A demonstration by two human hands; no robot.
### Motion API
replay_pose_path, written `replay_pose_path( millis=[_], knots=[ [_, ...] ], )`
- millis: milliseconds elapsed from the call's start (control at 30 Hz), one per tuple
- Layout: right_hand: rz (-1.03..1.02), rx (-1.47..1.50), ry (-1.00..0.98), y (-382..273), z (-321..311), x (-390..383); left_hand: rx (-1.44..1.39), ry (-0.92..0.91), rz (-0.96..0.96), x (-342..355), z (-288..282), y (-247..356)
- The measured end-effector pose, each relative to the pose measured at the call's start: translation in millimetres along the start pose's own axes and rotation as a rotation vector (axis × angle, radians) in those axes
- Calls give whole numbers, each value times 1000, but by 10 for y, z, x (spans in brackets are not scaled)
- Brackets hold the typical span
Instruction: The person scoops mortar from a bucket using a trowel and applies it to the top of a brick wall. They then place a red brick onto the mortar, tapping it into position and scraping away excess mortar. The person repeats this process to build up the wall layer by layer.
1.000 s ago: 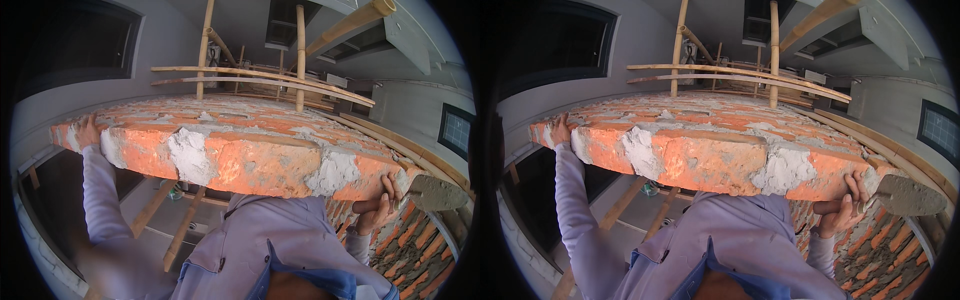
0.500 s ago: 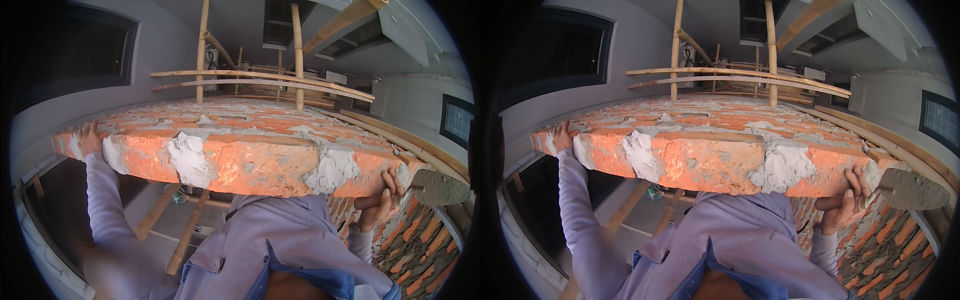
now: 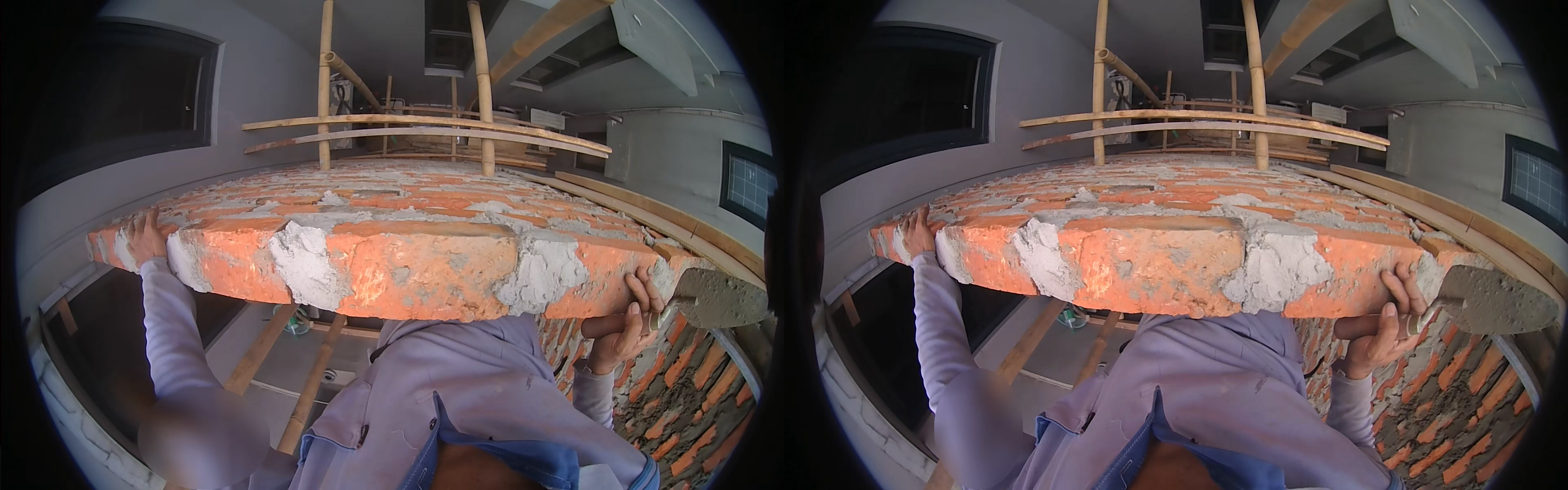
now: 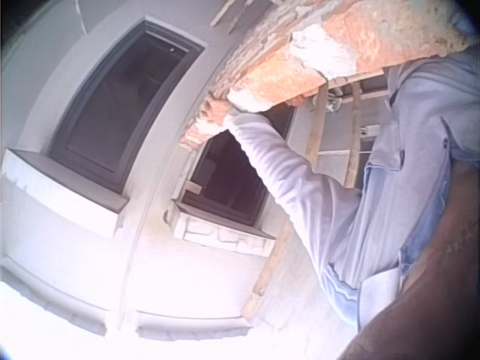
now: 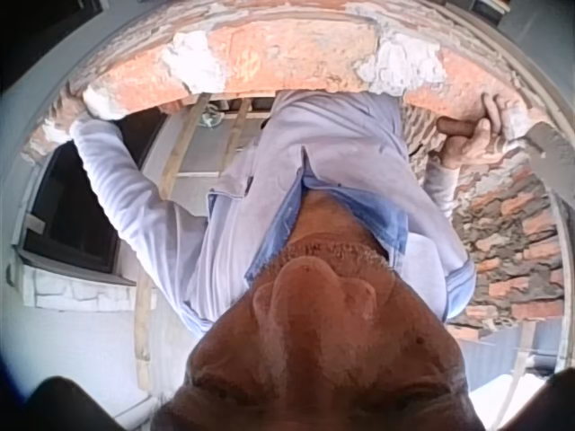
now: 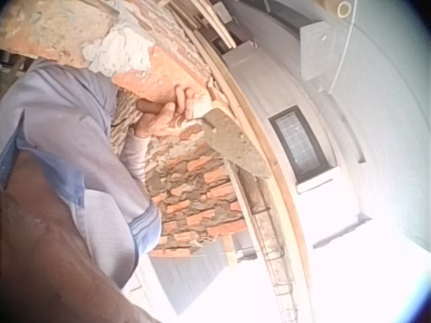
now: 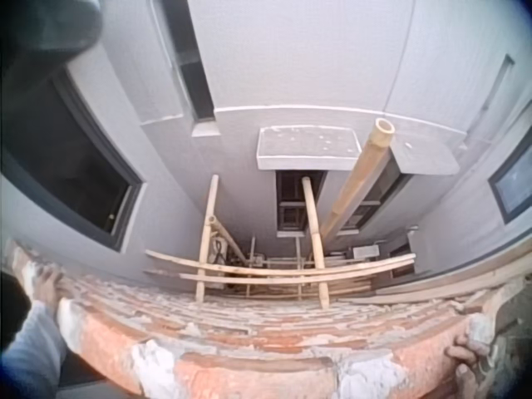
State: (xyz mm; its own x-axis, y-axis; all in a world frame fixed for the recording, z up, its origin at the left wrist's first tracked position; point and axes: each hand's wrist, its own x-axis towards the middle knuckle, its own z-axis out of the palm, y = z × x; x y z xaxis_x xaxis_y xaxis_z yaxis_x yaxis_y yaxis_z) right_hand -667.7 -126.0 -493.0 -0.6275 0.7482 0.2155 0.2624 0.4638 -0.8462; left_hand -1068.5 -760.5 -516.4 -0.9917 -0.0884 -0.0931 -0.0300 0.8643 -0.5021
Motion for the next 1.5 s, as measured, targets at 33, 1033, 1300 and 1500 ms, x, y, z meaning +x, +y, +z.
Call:
replay_pose_path(
  millis=[33, 1033, 1300, 1500],
  knots=[
    [4, 1, -1, 2, -4, -1, -1, 3, -5, 0, 4, 4],
    [30, 35, 5, 19, -7, 2, 11, 59, 70, 81, 166, -166],
    [29, 37, 5, 12, -6, -1, -16, 61, 84, 80, 156, -135],
    [26, 38, 2, 21, -13, -4, -1, 33, 75, 100, 187, -184]
  ],
)
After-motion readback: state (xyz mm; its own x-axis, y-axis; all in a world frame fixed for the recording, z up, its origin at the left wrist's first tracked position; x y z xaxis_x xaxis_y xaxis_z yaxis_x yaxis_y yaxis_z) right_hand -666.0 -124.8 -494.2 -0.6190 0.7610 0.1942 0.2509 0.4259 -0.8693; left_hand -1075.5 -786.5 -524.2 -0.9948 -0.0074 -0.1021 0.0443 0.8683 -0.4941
